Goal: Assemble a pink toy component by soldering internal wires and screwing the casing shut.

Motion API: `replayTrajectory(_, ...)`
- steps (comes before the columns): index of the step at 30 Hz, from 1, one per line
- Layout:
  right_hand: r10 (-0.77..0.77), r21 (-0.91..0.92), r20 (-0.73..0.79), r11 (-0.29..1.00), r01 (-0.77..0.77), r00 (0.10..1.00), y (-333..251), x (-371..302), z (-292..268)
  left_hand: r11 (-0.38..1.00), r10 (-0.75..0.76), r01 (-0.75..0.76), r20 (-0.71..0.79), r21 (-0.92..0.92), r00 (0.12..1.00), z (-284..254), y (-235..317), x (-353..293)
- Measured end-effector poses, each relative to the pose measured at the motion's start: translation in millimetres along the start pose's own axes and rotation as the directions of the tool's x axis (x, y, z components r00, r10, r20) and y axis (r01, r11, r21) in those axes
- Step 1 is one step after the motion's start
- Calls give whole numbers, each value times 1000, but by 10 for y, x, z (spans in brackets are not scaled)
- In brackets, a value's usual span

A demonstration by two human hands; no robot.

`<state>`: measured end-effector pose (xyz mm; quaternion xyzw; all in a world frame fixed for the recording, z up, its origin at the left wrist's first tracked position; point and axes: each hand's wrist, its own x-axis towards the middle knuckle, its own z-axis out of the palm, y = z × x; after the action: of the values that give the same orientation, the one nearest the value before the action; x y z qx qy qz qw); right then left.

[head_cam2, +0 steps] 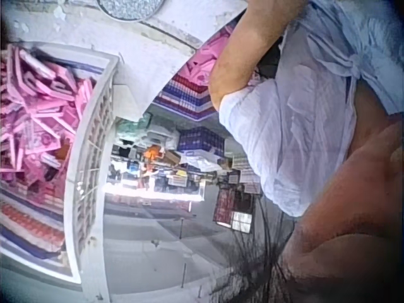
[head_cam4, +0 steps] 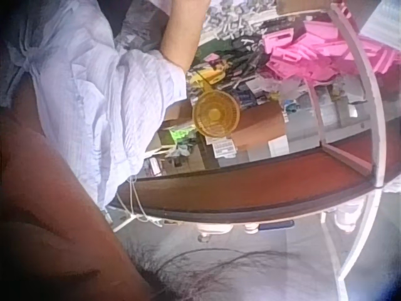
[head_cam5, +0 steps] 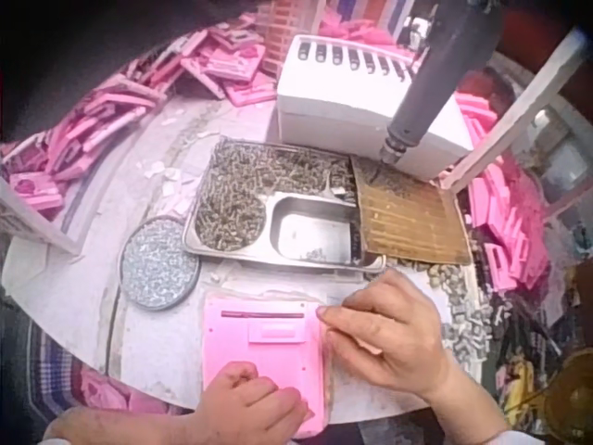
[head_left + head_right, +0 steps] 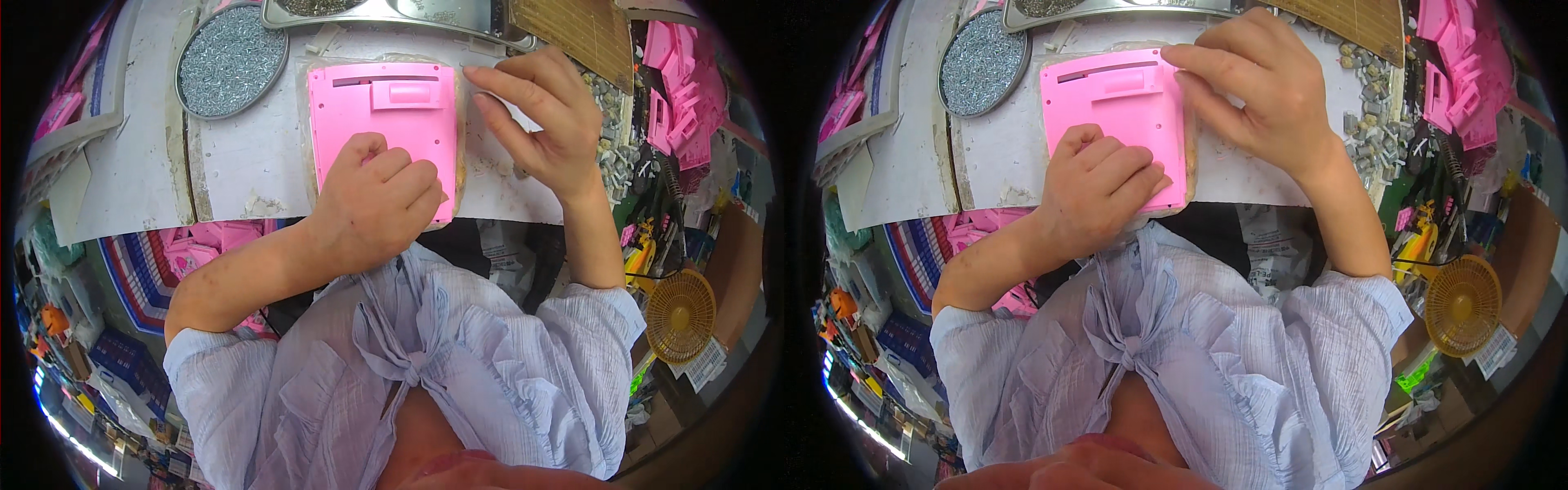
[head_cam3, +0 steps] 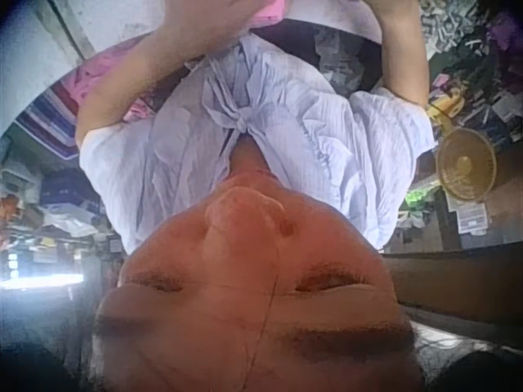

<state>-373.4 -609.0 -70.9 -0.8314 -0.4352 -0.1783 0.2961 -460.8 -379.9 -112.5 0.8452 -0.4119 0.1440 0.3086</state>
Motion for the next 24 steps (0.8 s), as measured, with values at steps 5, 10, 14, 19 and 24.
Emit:
replayTrajectory(5,-5,-15,-9,1000,5,1000,-34,102,23,998,16,-8,124,-62,992,-65,2,33)
replayTrajectory(10,27,-21,17,999,-26,999,-69,115,-23,997,13,-5,112,-73,994,-57,-8,7)
replayTrajectory(14,26,-9,4,1000,-26,1000,-70,109,-36,996,3,5,96,-85,995,-54,-12,8)
replayTrajectory(19,8,8,7,1000,-8,1000,-80,88,-39,989,-39,63,180,-132,983,-93,-12,82)
replayTrajectory(24,27,-5,-27,1000,-27,999,-73,54,-86,989,-94,101,72,-106,993,-116,-34,-6)
